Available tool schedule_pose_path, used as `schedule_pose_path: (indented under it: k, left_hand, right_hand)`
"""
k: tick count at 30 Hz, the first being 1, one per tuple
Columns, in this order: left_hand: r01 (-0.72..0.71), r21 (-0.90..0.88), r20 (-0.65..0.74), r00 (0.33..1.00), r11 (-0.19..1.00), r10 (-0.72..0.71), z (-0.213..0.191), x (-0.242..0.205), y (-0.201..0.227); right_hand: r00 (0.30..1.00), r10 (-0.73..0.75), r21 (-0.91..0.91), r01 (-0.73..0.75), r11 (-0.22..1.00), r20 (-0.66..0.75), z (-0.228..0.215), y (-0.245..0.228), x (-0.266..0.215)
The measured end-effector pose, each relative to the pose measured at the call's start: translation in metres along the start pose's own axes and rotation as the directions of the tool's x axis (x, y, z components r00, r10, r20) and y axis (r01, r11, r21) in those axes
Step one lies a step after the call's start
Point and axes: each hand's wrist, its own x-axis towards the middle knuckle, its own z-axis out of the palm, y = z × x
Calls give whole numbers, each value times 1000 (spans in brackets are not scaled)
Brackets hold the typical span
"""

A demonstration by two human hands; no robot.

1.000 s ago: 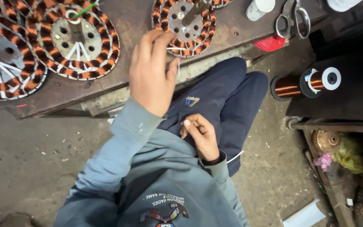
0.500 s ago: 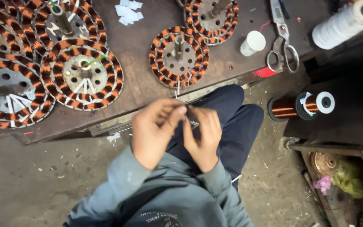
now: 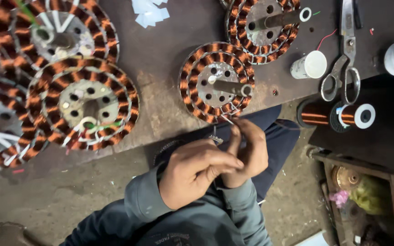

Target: The person secures copper windings on a motor stator using white insulating tape and a metal rod. They wrap the tape around the windings, use the rod to press the tape into place, and trim excess tape with shears. The process is repeated for multiple stators on the workbench.

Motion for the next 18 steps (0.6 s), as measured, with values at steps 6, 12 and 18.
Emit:
schedule_pose_path:
  k: [6, 12, 18]
  left_hand:
    - [-66, -104, 104, 992, 992, 77, 0, 16, -18]
    - [-80, -122, 183, 978, 989, 102, -2, 22, -26]
    - [-22, -178, 260, 963, 984, 68, 0, 24, -31]
  right_hand:
    - [994, 106, 196, -106, 975, 7, 1, 16, -9]
    - [972, 233, 174, -228, 958, -12, 2, 21, -8]
    - [938, 347, 261, -334, 906, -4, 3, 16, -4]
